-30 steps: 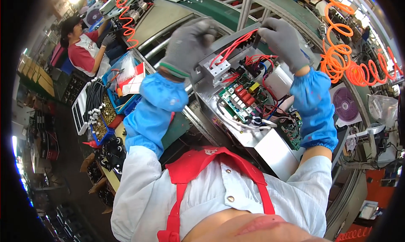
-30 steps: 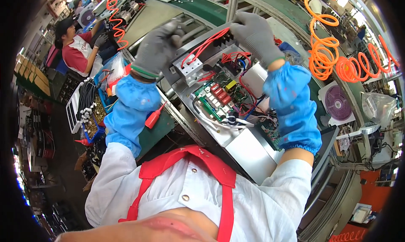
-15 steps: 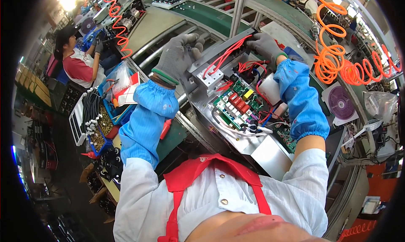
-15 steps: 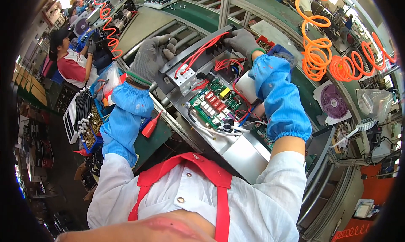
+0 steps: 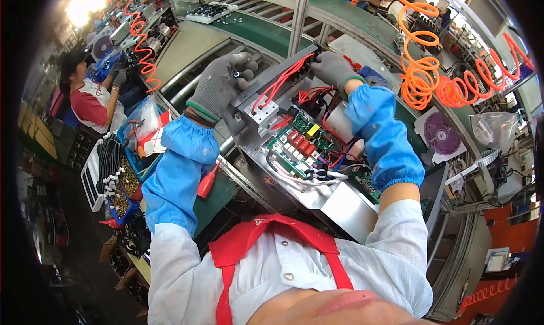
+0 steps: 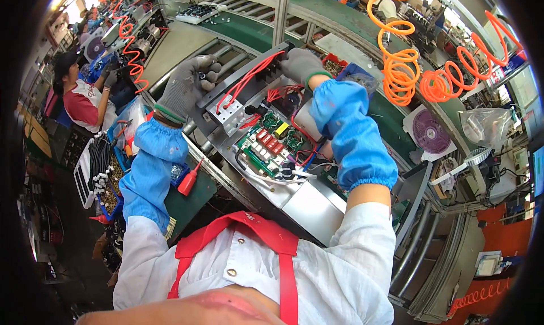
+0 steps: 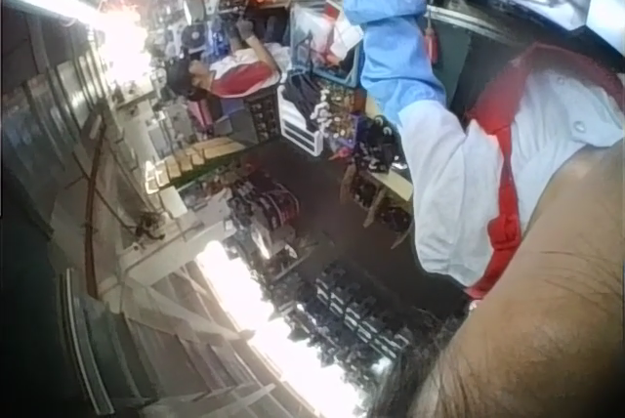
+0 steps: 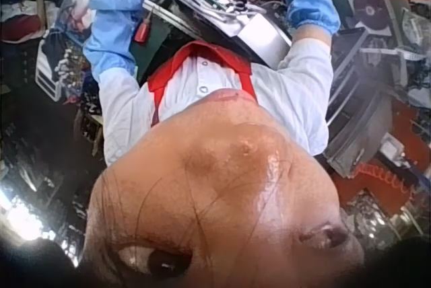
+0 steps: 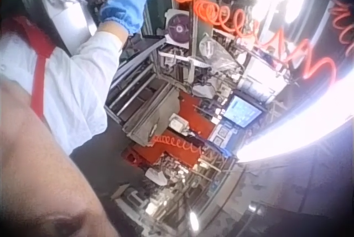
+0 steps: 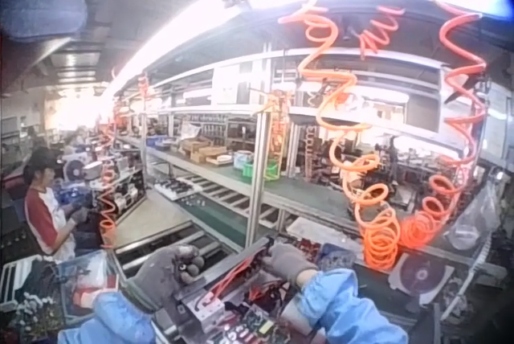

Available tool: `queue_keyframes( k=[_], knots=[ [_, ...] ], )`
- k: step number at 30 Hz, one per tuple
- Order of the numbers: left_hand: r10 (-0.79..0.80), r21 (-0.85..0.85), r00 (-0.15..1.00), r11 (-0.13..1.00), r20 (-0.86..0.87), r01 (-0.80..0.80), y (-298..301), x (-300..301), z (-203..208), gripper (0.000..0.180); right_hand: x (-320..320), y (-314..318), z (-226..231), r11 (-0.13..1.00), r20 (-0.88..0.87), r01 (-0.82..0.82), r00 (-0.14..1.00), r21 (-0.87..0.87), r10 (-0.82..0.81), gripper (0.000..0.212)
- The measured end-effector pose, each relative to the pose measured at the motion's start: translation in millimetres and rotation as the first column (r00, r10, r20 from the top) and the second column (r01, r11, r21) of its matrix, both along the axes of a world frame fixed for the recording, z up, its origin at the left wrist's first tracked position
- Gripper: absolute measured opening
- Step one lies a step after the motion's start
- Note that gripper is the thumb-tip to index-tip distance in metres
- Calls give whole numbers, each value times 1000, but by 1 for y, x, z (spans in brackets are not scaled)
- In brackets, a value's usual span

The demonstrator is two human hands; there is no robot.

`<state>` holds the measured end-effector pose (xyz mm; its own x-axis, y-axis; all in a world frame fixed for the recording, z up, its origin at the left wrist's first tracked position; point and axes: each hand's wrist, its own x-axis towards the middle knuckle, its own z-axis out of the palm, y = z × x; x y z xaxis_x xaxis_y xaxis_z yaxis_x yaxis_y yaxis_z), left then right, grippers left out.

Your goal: The person assembles and wires an electronic control unit by connecting circuit boards, wires, and connectors within a control box. The wiring is performed using pliers, wire cutters, and a manual applicator to secure the connections and apply labels.

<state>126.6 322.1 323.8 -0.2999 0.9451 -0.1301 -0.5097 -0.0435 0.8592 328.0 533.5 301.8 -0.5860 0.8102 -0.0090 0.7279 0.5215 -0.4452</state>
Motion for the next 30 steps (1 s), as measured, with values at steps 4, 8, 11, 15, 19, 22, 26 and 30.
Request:
queue_keyframes(
  k=[4,8,11,15,19,22,26,30],
  knots=[
    [-321,87,944,941,-71,327,-4,3,20,17,17,-52,54,882,-85,-45,992,470,96,31],
    [-412,4,883,906,-225,423,-4,38,41,17,30,-103,88,899,-493,-431,767,78,411,26],
    [-442,21,841,882,-311,472,-6,45,41,18,31,-105,86,794,-595,-605,617,59,514,26],
    [-553,2,803,823,-221,567,-6,41,35,26,35,-103,91,709,-461,-695,594,120,659,26],
    [-638,65,770,768,-13,637,-5,44,31,23,38,-98,89,689,-445,-711,576,141,686,25],
    [-626,70,780,778,12,624,-7,48,27,22,39,-100,90,683,-466,-719,565,126,681,24],
    [-646,59,764,762,-4,645,-12,53,31,22,41,-102,90,664,-531,-745,536,69,657,25],
    [-597,36,801,800,-54,599,-10,48,31,25,40,-101,86,802,-547,-596,682,-32,486,25]
  ],
)
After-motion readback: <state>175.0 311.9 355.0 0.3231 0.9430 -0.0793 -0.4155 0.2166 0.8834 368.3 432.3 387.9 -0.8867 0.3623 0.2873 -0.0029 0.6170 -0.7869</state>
